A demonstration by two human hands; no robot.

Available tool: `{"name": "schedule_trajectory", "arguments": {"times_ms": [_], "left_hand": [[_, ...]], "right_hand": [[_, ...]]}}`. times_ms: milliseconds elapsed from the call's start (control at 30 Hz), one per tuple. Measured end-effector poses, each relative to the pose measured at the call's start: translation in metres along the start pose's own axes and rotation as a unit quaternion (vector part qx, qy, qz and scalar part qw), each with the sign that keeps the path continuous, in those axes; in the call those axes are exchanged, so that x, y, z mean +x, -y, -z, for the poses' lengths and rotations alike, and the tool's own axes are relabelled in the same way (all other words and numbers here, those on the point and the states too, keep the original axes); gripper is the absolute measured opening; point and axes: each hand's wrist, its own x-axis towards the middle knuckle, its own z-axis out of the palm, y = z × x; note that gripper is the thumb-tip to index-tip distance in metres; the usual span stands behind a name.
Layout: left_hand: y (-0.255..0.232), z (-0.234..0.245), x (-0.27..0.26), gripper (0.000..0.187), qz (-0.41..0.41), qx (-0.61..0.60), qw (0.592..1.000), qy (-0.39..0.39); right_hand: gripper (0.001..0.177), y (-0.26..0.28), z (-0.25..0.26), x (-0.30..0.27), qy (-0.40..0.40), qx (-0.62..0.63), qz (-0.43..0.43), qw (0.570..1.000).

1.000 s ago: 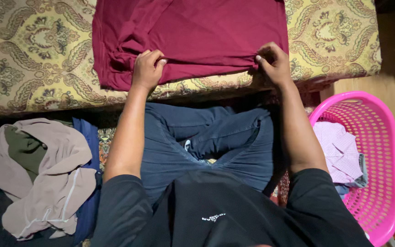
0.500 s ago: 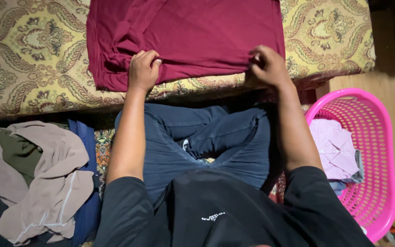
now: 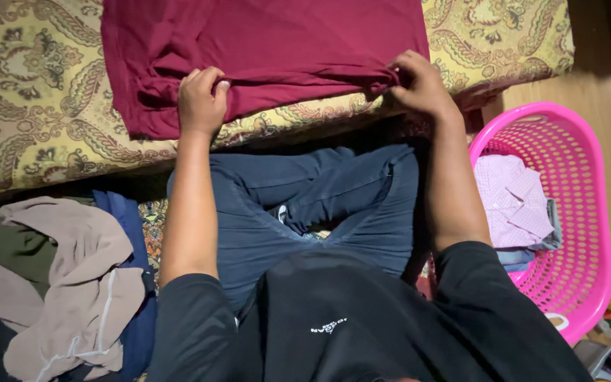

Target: The person folds a maroon shirt by hand on a padded surface, smoothing the fabric and tucking the sleeves before placing it in a laundry basket.

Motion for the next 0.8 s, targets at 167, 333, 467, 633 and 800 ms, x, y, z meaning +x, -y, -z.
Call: {"name": "schedule_trajectory", "arguments": {"times_ms": [167, 333, 467, 633, 800], "left_hand": [[0.002, -0.002, -0.001, 0.01, -0.002, 0.004, 1.0, 0.001], [0.004, -0.004, -0.002, 0.012, -0.002, 0.014, 1.0, 0.005], [0.003, -0.003, -0.002, 0.011, -0.023, 0.025, 0.999, -0.002], [0.002, -0.003, -0.003, 0.012, -0.021, 0.037, 0.999, 0.007], [0.0, -0.002, -0.002, 0.012, -0.029, 0.041, 0.999, 0.009]], "right_hand": [[0.019, -0.031, -0.011, -0.011, -0.109, 0.158, -0.133, 0.972], [0.01, -0.013, -0.001, -0.006, -0.216, -0.007, -0.058, 0.975], [0.031, 0.004, 0.008, -0.009, -0.212, -0.041, -0.158, 0.964], [0.031, 0.047, -0.004, -0.006, -0.129, -0.113, -0.199, 0.965], [0.024, 0.037, -0.015, -0.001, -0.164, -0.105, -0.112, 0.975]]}}
